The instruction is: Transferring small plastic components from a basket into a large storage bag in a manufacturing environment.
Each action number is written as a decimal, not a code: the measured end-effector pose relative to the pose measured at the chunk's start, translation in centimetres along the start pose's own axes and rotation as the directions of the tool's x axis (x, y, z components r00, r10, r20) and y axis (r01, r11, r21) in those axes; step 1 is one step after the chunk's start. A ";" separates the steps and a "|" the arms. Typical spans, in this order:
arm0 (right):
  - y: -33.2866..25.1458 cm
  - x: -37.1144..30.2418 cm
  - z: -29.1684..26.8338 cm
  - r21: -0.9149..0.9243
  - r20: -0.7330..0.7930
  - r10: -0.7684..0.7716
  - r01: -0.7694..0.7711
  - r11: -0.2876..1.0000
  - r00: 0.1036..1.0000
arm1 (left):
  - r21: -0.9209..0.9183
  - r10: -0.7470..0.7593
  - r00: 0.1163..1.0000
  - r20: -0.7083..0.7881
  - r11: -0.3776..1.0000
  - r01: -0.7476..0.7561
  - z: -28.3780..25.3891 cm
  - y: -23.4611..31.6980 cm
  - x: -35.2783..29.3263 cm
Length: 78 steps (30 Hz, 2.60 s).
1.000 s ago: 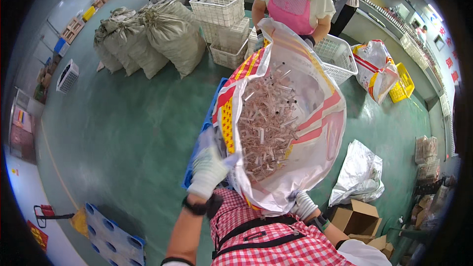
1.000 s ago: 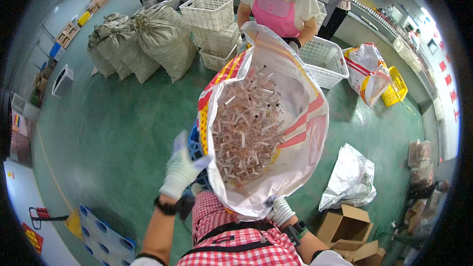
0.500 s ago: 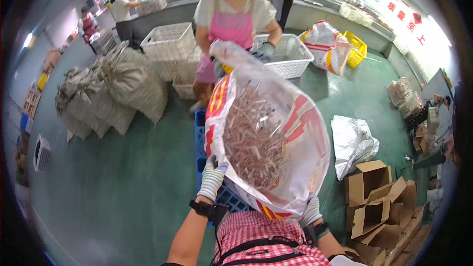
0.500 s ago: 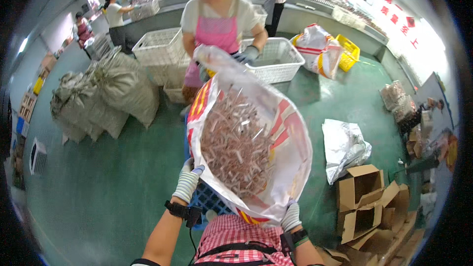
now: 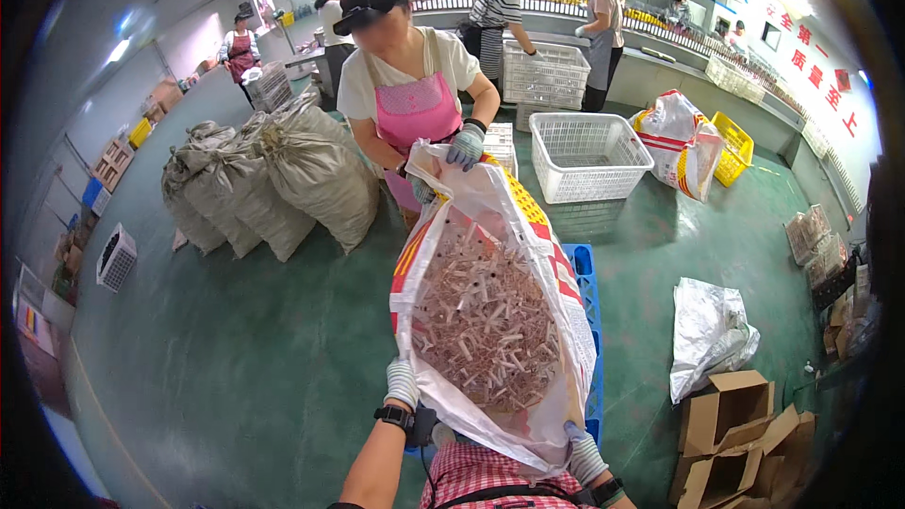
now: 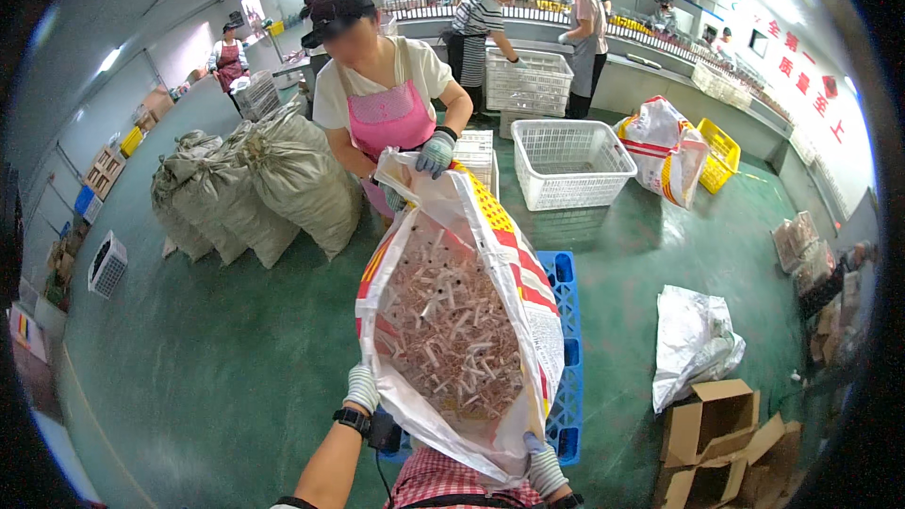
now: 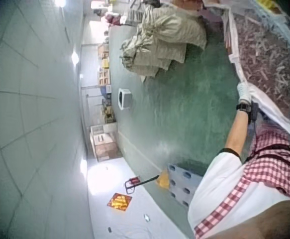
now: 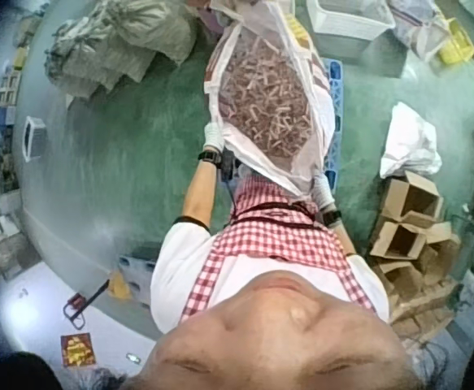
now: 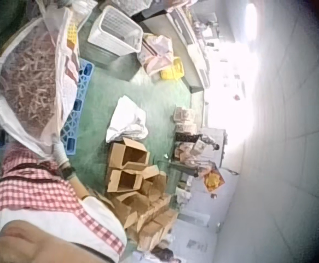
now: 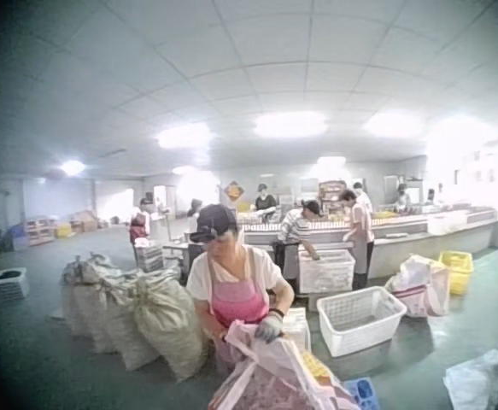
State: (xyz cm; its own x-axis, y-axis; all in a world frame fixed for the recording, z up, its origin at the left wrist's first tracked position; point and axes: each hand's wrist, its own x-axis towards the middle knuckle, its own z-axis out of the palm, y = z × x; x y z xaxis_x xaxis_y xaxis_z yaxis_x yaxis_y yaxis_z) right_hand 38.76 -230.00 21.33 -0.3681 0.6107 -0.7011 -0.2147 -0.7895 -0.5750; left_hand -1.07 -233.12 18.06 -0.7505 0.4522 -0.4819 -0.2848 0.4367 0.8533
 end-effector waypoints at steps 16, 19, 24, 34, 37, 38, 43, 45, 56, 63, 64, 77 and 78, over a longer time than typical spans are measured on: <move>-2.1 0.3 -14.2 -0.429 -0.485 -0.277 0.051 0.902 0.829 | 0.434 -0.261 0.836 0.483 0.900 0.030 0.2 -2.7 -12.6; -5.2 1.3 -11.6 -0.440 -0.450 -0.249 0.030 0.898 0.858 | 0.601 -0.318 0.829 0.461 0.799 -0.027 -0.4 -2.8 -15.7; -12.1 -3.7 0.0 -0.300 -0.270 -0.120 0.035 0.953 0.955 | 0.461 -0.125 0.862 0.492 0.877 -0.137 -0.5 -3.6 -21.8; -15.6 -1.9 -0.9 -0.576 0.011 0.027 -0.016 0.817 1.000 | 0.795 -0.021 0.911 -0.413 0.480 0.371 -3.6 -29.6 -32.3; -18.9 -2.9 -0.6 -0.547 0.141 0.080 0.010 0.837 0.987 | 0.614 -0.319 0.835 -0.448 0.569 0.546 -0.5 -12.4 -39.2; -19.5 -2.4 -0.6 -0.487 0.144 0.067 0.012 0.873 0.987 | 0.542 -0.324 0.901 -0.290 0.720 0.433 0.5 -6.1 -40.5; -20.4 2.2 0.6 -0.257 0.136 0.090 -0.052 0.965 0.987 | 0.073 -0.383 0.920 -0.082 0.918 0.389 3.5 4.6 -40.0; -19.9 5.2 0.0 -0.282 0.199 -0.004 0.061 0.957 0.980 | -0.104 -0.349 0.931 -0.111 0.935 0.338 3.2 3.5 -37.5; -19.3 3.8 -2.0 -0.210 0.123 0.004 0.022 0.977 0.992 | 0.336 -0.258 0.930 -0.262 0.879 0.338 -2.2 5.3 -34.1; -17.8 0.7 -3.5 -0.644 0.173 0.113 0.025 0.765 0.978 | 0.327 -0.028 0.902 -0.431 0.927 0.185 -9.8 -1.2 -21.1; -17.8 0.7 -4.1 -0.754 0.177 0.174 0.020 0.656 0.969 | 0.169 -0.231 0.899 -0.373 0.936 0.310 -9.8 -0.5 -20.3; -24.2 4.2 -11.1 -0.738 0.077 -0.228 0.209 0.641 0.971 | -0.281 -0.080 0.980 -0.181 0.959 0.027 -3.2 1.8 -34.8; -23.9 5.0 -11.1 -0.790 0.119 -0.254 0.247 0.562 0.960 | -0.275 -0.116 0.981 -0.153 0.959 0.070 -4.1 0.3 -35.1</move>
State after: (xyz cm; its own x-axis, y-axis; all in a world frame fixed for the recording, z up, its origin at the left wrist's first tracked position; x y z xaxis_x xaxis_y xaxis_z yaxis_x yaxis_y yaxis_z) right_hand 52.05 -207.43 26.90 -0.4069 0.7792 -0.4767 0.5030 -0.2445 -0.8290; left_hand 22.73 -252.09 36.09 -0.7946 0.2745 -0.5415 -0.4901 0.2363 0.8390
